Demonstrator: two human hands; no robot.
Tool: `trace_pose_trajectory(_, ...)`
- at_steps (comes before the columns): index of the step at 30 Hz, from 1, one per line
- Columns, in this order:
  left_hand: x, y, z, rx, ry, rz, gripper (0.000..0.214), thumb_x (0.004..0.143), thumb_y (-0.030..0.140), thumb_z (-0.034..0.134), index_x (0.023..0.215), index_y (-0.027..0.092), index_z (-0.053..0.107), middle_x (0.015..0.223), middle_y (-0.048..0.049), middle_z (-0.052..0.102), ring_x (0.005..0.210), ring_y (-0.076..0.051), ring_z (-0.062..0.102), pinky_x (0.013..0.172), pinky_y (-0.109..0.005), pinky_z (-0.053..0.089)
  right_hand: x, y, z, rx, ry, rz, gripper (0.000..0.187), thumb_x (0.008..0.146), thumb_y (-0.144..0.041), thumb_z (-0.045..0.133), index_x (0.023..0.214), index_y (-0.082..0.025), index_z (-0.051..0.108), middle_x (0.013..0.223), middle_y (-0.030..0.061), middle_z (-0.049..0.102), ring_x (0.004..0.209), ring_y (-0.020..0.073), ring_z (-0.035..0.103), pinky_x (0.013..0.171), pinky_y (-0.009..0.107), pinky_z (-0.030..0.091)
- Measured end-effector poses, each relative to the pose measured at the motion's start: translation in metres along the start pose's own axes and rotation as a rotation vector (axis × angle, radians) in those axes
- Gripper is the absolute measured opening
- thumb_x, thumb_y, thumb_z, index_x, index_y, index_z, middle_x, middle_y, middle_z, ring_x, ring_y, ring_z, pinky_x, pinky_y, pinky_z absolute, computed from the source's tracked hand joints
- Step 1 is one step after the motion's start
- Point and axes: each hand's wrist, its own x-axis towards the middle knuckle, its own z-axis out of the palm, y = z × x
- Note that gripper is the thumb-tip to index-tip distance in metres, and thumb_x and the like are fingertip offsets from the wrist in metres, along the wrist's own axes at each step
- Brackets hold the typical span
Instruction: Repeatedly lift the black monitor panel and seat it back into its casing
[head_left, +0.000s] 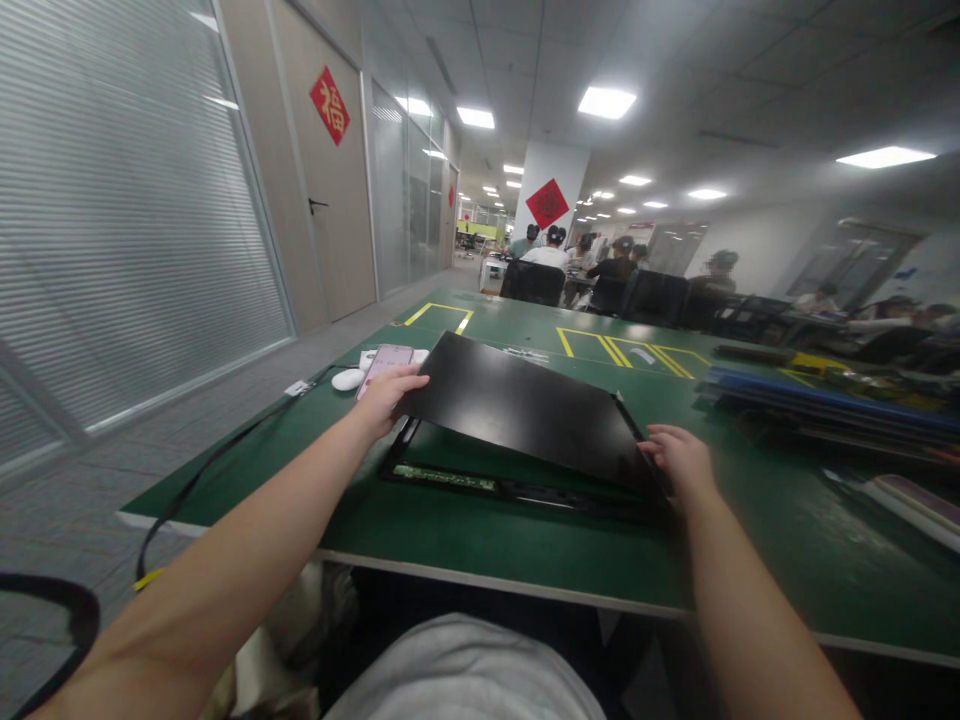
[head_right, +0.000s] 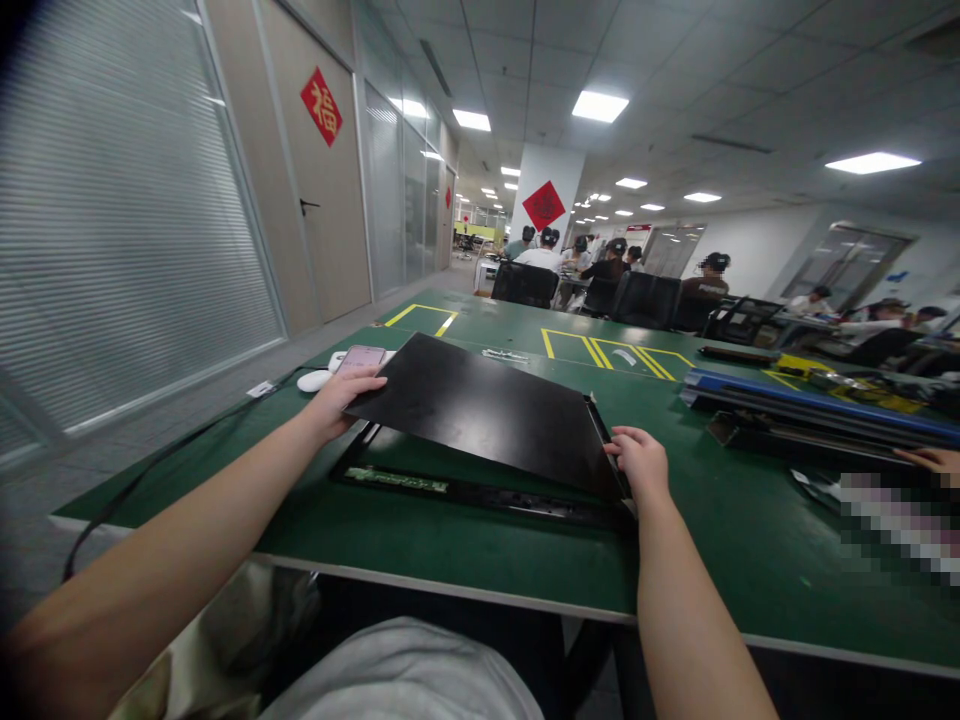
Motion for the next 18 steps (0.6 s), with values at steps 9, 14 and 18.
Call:
trace_pose_trajectory(9, -0.0004, 0.0016, 0.0002, -0.012, 0.002, -0.035, 0.023, 0.059, 0.005, 0.07, 0.081, 0.01, 0.075, 0.07, -0.0086, 0.074, 0.058, -0.019, 0.068, 0.051, -0.024, 0.053, -0.0009, -0.0006, -0.0022, -0.059, 0.014, -0.01, 0.023, 0.064, -0.021, 0.058, 0.084, -0.016, 0.067, 0.057, 0.0056, 0.067, 0.036, 0.0119, 0.047, 0.038, 0.023, 0.034)
trace_pose_trajectory(14, 0.0011, 0.0002, -0.0017, -0.001, 0.007, -0.031, 0.023, 0.059, 0.006, 0.072, 0.082, 0.01, 0.075, 0.07, -0.0095, 0.075, 0.059, -0.019, 0.069, 0.054, -0.025, 0.054, 0.0012, 0.0024, -0.0025, -0.061, 0.007, -0.026, 0.024, 0.064, -0.023, 0.059, 0.085, -0.015, 0.067, 0.056, 0.0054, 0.067, 0.034, 0.011, 0.044, 0.038, 0.023, 0.032)
trace_pose_trajectory(18, 0.0006, -0.0021, 0.0004, 0.006, -0.032, -0.039, 0.021, 0.06, 0.006, 0.07, 0.08, 0.011, 0.075, 0.069, -0.0087, 0.074, 0.057, -0.019, 0.068, 0.052, -0.025, 0.053, 0.0043, 0.0058, -0.0044, -0.103, 0.034, -0.032, 0.025, 0.065, -0.023, 0.058, 0.086, -0.015, 0.069, 0.059, 0.0059, 0.068, 0.039, 0.0129, 0.051, 0.039, 0.023, 0.034)
